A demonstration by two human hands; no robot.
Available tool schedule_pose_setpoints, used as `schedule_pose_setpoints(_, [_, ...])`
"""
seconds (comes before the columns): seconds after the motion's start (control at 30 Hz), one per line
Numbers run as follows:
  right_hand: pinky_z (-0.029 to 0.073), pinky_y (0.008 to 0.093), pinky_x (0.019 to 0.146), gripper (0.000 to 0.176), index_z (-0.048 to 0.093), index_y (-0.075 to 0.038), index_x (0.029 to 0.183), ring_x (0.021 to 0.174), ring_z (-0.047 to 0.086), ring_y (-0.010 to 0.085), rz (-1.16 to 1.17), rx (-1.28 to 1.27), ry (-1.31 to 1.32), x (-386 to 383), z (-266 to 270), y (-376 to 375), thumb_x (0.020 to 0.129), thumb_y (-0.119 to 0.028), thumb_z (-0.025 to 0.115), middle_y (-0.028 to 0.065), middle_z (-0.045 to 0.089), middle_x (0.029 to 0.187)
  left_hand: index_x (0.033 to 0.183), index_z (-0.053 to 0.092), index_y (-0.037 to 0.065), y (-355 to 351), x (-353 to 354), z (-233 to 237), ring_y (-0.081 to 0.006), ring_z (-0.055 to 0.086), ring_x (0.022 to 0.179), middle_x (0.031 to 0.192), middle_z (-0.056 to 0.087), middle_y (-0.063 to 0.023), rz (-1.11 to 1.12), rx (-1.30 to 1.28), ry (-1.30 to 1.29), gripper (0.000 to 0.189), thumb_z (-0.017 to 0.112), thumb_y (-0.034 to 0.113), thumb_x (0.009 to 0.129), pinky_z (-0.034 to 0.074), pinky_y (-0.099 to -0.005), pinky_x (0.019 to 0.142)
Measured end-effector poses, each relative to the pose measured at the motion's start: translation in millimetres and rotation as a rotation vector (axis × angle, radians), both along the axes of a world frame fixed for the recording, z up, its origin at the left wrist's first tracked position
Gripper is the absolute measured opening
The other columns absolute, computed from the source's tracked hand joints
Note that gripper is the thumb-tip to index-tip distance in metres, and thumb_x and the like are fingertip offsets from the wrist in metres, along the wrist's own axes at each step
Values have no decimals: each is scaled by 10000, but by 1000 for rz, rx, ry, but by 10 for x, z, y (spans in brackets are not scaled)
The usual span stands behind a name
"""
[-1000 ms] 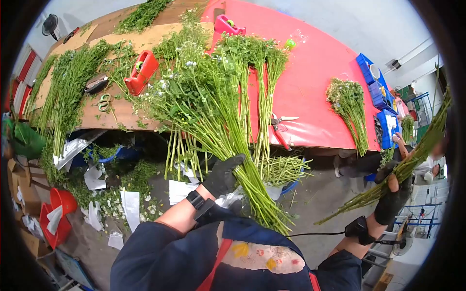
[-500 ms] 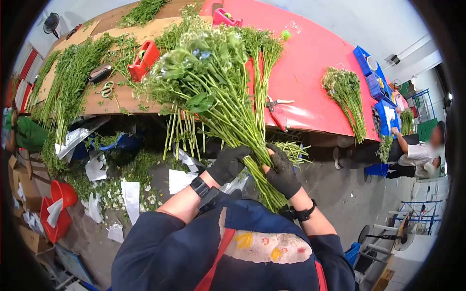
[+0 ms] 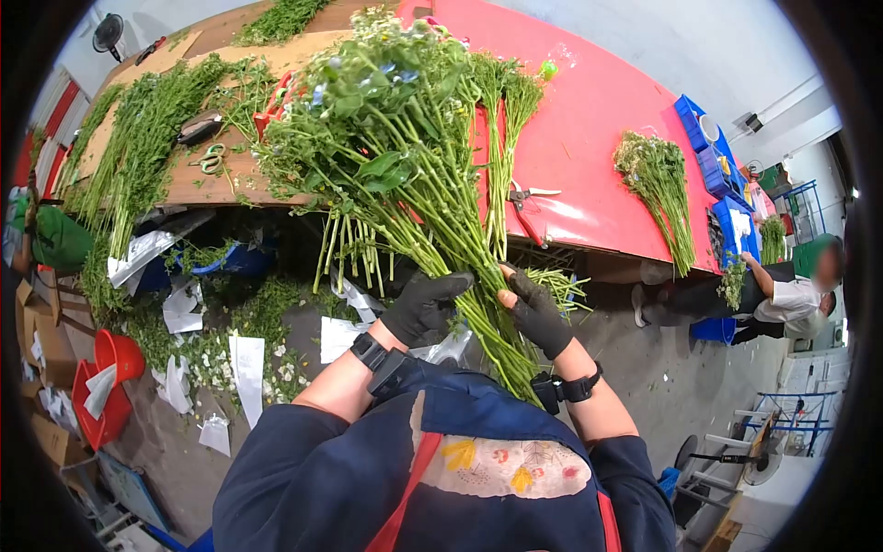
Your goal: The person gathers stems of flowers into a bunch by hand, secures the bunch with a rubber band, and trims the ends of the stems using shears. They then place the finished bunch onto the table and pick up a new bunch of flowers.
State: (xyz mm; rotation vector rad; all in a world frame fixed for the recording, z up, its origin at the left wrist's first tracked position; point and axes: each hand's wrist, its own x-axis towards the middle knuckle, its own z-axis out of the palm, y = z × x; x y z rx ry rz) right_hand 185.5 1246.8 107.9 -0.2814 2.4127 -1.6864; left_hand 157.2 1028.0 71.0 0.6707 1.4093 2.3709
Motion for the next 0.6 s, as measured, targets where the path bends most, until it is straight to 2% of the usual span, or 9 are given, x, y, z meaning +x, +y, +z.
schedule_pose_setpoints(0.17, [362, 347, 1012, 442, 457, -8, 1314, 1213, 486, 257, 2, 52, 17, 6, -33, 13, 906, -156, 542, 180, 508, 1299, 1154, 575, -17, 71, -37, -401, -213, 573, 1088, 1170, 595, -133, -69, 56, -235, 292, 568, -3, 863, 447, -325, 965])
schedule_pose_setpoints(0.27, [377, 358, 1001, 437, 466, -9, 1303, 1196, 503, 279, 22, 141, 149, 1, -8, -4, 894, -137, 555, 184, 524, 1273, 1160, 561, -31, 120, -46, -372, -216, 575, 1078, 1148, 599, -136, -91, 135, -373, 279, 554, 38, 889, 451, -323, 961])
schedule_pose_setpoints(0.37, [421, 396, 961, 463, 478, -15, 1287, 1139, 531, 349, 37, 223, 282, 20, -4, -43, 849, -111, 594, 228, 527, 1237, 1161, 552, -30, 181, -33, 11, -223, 590, 1041, 1100, 616, -135, -160, 430, -734, 271, 536, 95, 921, 457, -323, 953])
schedule_pose_setpoints(0.47, [462, 436, 900, 513, 477, -18, 1274, 1059, 551, 408, 45, 547, 569, 105, 18, -219, 791, -93, 631, 274, 520, 1202, 1147, 550, -15, 106, -19, 182, -227, 607, 984, 1064, 627, -130, -312, 493, -720, 288, 524, 186, 943, 480, -338, 917])
schedule_pose_setpoints(0.5, [481, 458, 856, 554, 467, -24, 1278, 997, 565, 428, 63, 586, 556, 97, 16, -289, 758, -93, 646, 300, 518, 1179, 1124, 553, -10, 176, 1, 133, -216, 614, 943, 1041, 629, -119, 51, 235, -643, 313, 506, 250, 955, 502, -345, 871])
schedule_pose_setpoints(0.6, [481, 445, 860, 526, 491, -25, 1254, 999, 574, 410, 100, 507, 533, 78, 54, -398, 768, -135, 659, 261, 542, 1170, 1112, 558, -1, 102, -32, 4, -206, 616, 932, 1019, 629, -106, -17, 385, -746, 301, 496, 251, 960, 505, -330, 857])
